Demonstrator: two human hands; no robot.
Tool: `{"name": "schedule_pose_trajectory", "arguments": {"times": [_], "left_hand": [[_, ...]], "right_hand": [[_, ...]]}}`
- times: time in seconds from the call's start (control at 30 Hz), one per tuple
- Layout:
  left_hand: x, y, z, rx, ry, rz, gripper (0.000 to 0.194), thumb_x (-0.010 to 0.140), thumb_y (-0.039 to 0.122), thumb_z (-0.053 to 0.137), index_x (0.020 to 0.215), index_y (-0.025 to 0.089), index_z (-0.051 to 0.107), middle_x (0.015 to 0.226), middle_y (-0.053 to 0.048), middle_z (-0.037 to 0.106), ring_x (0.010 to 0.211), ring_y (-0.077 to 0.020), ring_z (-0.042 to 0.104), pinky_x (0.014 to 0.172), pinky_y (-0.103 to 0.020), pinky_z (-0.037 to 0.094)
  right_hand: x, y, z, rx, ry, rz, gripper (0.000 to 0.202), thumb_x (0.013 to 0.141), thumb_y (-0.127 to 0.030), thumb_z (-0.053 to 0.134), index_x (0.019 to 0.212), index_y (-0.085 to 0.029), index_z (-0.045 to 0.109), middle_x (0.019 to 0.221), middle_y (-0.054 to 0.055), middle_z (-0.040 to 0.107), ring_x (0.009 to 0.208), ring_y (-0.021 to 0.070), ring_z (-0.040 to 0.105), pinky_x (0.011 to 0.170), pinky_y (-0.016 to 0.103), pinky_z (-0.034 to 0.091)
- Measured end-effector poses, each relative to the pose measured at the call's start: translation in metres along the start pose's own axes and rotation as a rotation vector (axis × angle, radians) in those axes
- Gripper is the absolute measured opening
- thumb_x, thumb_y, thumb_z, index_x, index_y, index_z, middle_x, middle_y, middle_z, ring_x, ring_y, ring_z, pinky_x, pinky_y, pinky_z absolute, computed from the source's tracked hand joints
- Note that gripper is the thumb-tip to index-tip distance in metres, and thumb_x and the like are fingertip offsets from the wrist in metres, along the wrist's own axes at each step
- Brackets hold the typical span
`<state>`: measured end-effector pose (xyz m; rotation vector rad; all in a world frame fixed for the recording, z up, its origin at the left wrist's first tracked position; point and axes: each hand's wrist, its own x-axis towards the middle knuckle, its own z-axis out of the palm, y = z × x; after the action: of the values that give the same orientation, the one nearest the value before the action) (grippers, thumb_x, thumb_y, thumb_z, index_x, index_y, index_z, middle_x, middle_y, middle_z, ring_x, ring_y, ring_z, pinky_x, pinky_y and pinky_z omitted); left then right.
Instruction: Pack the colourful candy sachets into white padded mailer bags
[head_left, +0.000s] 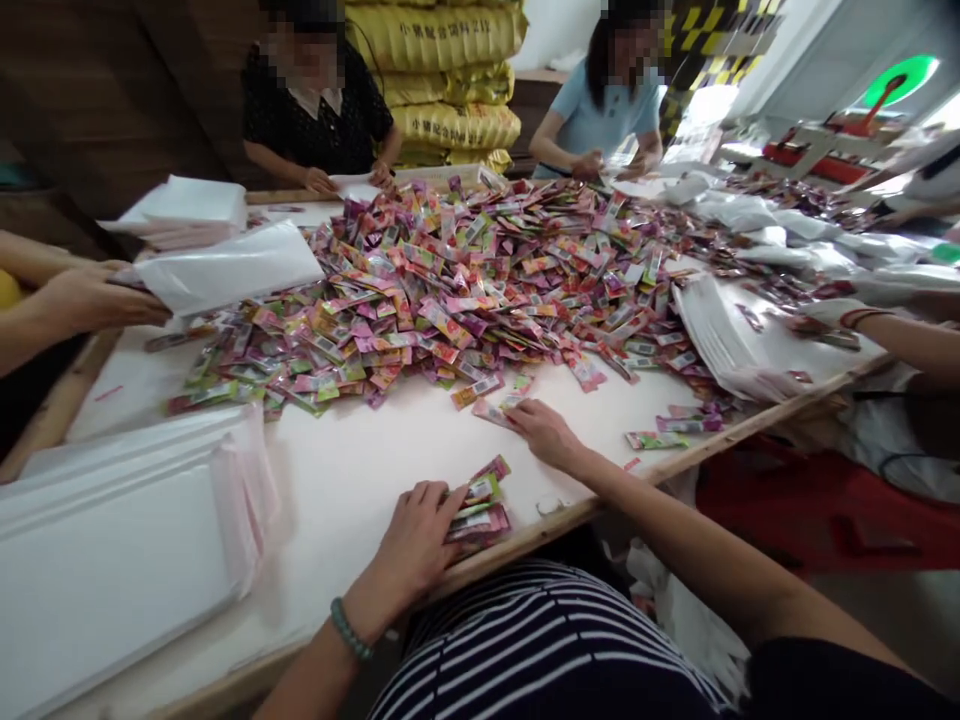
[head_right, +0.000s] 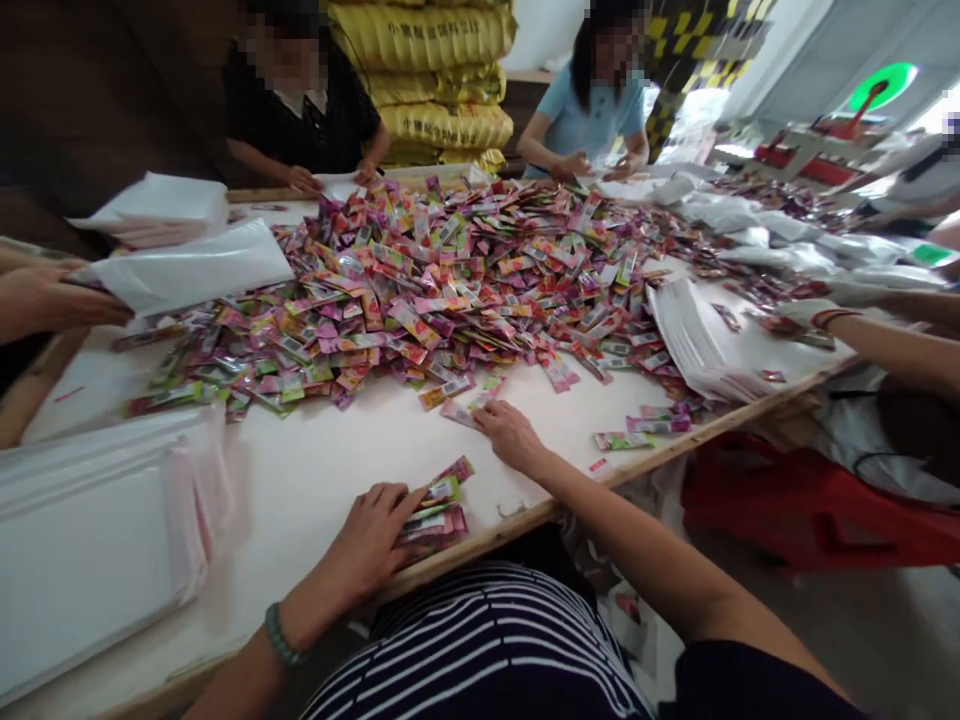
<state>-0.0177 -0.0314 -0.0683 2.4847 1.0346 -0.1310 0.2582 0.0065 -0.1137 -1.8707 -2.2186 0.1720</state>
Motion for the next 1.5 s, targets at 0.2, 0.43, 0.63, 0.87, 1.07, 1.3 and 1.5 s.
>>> {"name": "schedule_pose_trajectory", "arguments": {"times": [0.2, 0.43, 0.63, 0.87, 1.07, 1.3, 1.5], "left_hand": [[-0.023, -0.011, 0.023, -0.056, 0.208, -0.087, 0.080, 0.080, 0.049, 0.065, 0.147, 0.023, 0.031, 0.145, -0.018, 0.038, 0.132, -0.0355, 0.037, 0.107, -0.055, 0.032], [-0.034, -0.008, 0.042, -0.377, 0.228, -0.126, 0.087, 0.087, 0.041, 0.057, 0.153, 0.028, 0.001, 0.160, -0.014, 0.008, 0.148, -0.0331, 0.006, 0.115, -0.056, 0.022], [-0.027, 0.002, 0.036, -0.488, 0.272, -0.128, 0.095, 0.077, 0.038, 0.070, 0.152, 0.028, 0.013, 0.155, -0.013, 0.019, 0.145, -0.0323, 0.017, 0.117, -0.053, 0.022], [-0.018, 0.000, 0.042, -0.390, 0.280, -0.090, 0.071, 0.078, 0.037, 0.069, 0.142, 0.023, 0.041, 0.145, -0.015, 0.031, 0.136, -0.0332, 0.030, 0.114, -0.055, 0.026], [-0.016, 0.009, 0.038, -0.400, 0.277, -0.107, 0.068, 0.077, 0.029, 0.068, 0.140, 0.022, 0.042, 0.142, -0.014, 0.033, 0.134, -0.0317, 0.031, 0.114, -0.052, 0.028], [-0.030, 0.008, 0.029, -0.259, 0.313, -0.298, 0.072, 0.076, 0.030, 0.070, 0.140, 0.020, 0.039, 0.136, -0.016, 0.040, 0.128, -0.0329, 0.039, 0.106, -0.053, 0.037], [-0.033, 0.013, 0.022, -0.186, 0.346, -0.289, 0.067, 0.078, 0.028, 0.067, 0.138, 0.017, 0.040, 0.126, -0.014, 0.050, 0.119, -0.0279, 0.048, 0.101, -0.045, 0.043]], "right_hand": [[-0.006, -0.037, -0.003, 0.190, 0.039, -0.286, 0.042, 0.098, -0.039, 0.042, 0.133, -0.018, 0.052, 0.132, 0.015, 0.055, 0.125, 0.0257, 0.047, 0.103, 0.044, 0.037], [-0.049, -0.097, 0.016, 0.437, -0.420, -0.390, 0.071, 0.097, -0.058, 0.028, 0.155, -0.020, 0.010, 0.159, 0.013, 0.019, 0.147, 0.0274, 0.012, 0.116, 0.055, 0.016], [-0.053, -0.084, 0.005, 0.667, -0.320, -0.107, 0.070, 0.096, -0.063, 0.016, 0.154, -0.024, 0.016, 0.159, 0.007, 0.021, 0.147, 0.0246, 0.011, 0.118, 0.050, 0.018], [-0.057, -0.083, 0.000, 0.752, -0.256, 0.180, 0.075, 0.094, -0.064, 0.007, 0.153, -0.018, 0.021, 0.156, 0.011, 0.028, 0.145, 0.0230, 0.019, 0.119, 0.048, 0.016], [-0.047, -0.094, -0.009, 0.691, -0.288, 0.048, 0.072, 0.094, -0.064, 0.014, 0.147, -0.021, 0.037, 0.151, 0.012, 0.037, 0.142, 0.0238, 0.029, 0.116, 0.047, 0.024], [-0.047, -0.095, -0.008, 0.194, -0.422, -0.434, 0.077, 0.086, -0.048, 0.058, 0.151, -0.021, 0.027, 0.154, 0.017, 0.031, 0.140, 0.0355, 0.029, 0.107, 0.059, 0.030], [-0.042, -0.106, -0.013, 0.198, -0.346, -0.730, 0.058, 0.092, -0.030, 0.051, 0.147, -0.022, 0.034, 0.148, 0.016, 0.041, 0.134, 0.0285, 0.040, 0.101, 0.049, 0.039]]}}
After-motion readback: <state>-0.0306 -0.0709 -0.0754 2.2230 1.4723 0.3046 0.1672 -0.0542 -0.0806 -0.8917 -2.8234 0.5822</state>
